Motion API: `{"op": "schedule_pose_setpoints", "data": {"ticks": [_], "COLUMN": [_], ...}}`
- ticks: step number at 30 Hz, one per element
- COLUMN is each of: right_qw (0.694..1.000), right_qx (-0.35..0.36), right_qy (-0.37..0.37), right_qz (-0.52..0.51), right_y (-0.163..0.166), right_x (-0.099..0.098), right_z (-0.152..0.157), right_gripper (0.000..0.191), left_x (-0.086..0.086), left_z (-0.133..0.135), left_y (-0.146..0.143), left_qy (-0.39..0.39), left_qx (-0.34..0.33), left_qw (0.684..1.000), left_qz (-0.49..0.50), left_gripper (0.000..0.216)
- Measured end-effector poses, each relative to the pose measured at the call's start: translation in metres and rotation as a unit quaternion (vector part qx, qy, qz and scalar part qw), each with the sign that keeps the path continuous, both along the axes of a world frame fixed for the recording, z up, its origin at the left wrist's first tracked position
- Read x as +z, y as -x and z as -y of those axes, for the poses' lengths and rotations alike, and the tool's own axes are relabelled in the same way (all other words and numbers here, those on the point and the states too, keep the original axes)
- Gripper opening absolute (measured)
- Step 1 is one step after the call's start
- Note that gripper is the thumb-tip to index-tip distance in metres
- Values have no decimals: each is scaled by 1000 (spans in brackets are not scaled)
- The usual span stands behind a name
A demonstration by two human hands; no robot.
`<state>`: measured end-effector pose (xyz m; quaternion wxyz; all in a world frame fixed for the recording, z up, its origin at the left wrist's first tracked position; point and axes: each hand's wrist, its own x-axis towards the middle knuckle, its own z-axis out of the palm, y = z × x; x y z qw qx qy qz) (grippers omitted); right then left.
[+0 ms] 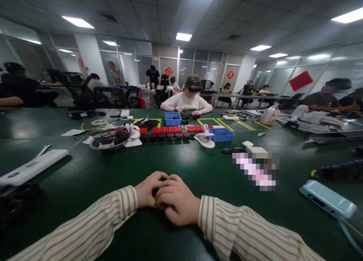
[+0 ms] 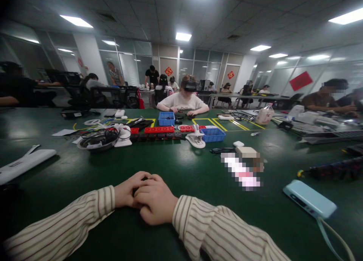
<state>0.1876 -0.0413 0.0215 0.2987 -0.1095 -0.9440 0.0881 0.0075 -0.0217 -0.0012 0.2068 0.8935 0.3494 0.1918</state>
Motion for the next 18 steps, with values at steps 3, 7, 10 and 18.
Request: {"op": "schedule_pose_setpoints", "data": {"ticks": [3,7,10,18], "right_qw": [999,999,993,982], "right_qx": [32,-9,-99,-181], "right_qy": [-14,1,27,42], "right_qz": [-17,-47,-57,10], "right_y": [0,-2,-2,0], "right_x": [-1,2,2,-4], "right_z": [1,5,6,-1], "right_gripper": [16,22,33,28], "left_x": [-1,-3,-2,4], "left_z": [1,3,6,11], "left_y": [-1,-3,-4,-10], "left_qy": [4,-36,-70,-71], "left_qx": [-3,-3,17,55], "left_qw": [1000,999,997,996], "left_qz": [8,-2,-3,-30], "left_gripper": [52,71,77,51]}}
